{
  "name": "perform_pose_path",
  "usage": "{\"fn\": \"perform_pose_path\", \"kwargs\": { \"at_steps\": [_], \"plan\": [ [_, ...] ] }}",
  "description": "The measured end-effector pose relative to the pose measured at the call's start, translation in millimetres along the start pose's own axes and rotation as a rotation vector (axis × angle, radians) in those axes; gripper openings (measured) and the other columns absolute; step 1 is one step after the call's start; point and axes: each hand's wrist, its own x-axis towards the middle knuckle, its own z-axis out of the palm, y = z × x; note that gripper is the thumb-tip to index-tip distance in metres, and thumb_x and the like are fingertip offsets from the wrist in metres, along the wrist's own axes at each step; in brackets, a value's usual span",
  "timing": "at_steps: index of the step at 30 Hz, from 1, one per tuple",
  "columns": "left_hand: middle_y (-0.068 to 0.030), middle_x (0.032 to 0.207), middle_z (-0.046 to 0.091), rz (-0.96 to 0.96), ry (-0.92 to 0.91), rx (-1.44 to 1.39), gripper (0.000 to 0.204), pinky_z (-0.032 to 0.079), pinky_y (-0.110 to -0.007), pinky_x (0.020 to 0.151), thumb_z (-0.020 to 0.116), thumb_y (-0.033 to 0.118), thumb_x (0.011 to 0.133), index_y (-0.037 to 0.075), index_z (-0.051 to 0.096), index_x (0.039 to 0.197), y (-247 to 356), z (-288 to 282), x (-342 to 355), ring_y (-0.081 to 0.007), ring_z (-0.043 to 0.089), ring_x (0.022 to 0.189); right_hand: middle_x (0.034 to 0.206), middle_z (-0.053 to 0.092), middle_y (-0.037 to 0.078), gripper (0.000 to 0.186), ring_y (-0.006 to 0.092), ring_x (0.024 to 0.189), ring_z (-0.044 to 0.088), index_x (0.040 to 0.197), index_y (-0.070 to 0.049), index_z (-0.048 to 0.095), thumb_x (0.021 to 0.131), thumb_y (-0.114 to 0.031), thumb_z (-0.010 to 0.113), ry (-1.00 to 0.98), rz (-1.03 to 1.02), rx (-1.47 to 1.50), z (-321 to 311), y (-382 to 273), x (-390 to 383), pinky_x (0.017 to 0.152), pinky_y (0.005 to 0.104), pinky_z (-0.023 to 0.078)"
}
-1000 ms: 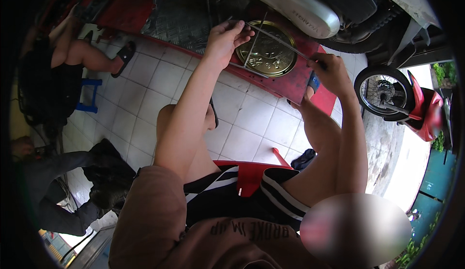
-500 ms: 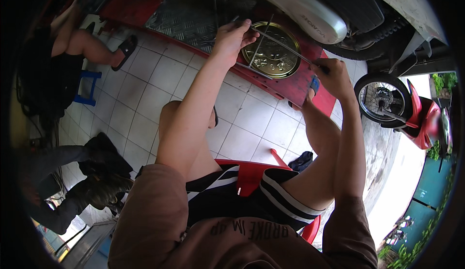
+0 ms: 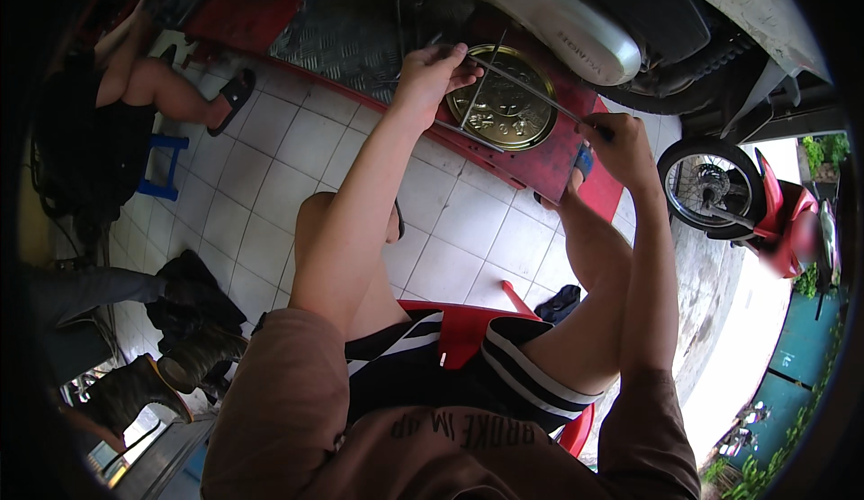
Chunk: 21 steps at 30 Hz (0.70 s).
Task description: The person uses a screwdriver to loosen and remove a bolt from the underside of a white scooter. They place the removed bolt into a metal tray positioned beneath the vehicle to catch it.
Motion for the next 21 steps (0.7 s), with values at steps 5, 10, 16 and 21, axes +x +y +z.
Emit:
{"fn": "perform_pose_path", "kwargs": {
  "at_steps": [5,10,16,21],
  "plan": [
    [-0.0111,0.087,0.065,0.029,-0.017,0.04,0.018,0.056,-0.026,0.07,0.061,0.015,0.092,-0.002,0.058,0.097,-2.4,-0.5,2.3,-0.0184,0.067,0.079,0.072,0.067,0.019,0.016,0.0294,0.066,0.068,0.088,-0.002,0.072,0.077,-0.013,0.069,0.043,-0.025,-0.036,-2.2,-7.3,-1.3,0.064,0.033,0.053],
    [-0.0087,0.087,0.065,0.041,0.038,-0.009,0.019,0.056,-0.025,0.069,0.062,0.016,0.092,-0.002,0.059,0.097,-1.0,-1.9,1.5,-0.0167,0.066,0.078,0.075,0.066,0.022,0.016,0.0334,0.07,0.068,0.09,0.002,0.071,0.077,-0.006,0.064,0.084,-0.099,-0.016,3.5,-20.8,-5.2,0.066,0.0347,0.053],
    [-0.0027,0.083,0.064,0.015,0.253,-0.268,0.016,0.049,-0.022,0.06,0.069,0.02,0.087,0.005,0.062,0.091,5.4,-6.1,2.7,-0.0114,0.063,0.073,0.071,0.065,0.021,0.016,0.0317,0.066,0.067,0.092,0.003,0.068,0.082,-0.003,0.057,-0.038,-0.04,0.135,25.4,-50.6,-19.0,0.062,0.0359,0.051],
    [-0.0022,0.079,0.068,0.401,0.373,0.083,0.015,0.046,-0.02,0.058,0.068,0.019,0.088,0.005,0.063,0.086,21.1,31.6,-1.2,-0.007,0.061,0.069,0.073,0.067,0.012,0.015,0.0179,0.068,0.068,0.095,0.006,0.066,0.085,-0.002,0.059,-0.383,0.143,0.5,29.9,-79.6,-29.1,0.066,0.029,0.053]
  ]
}}
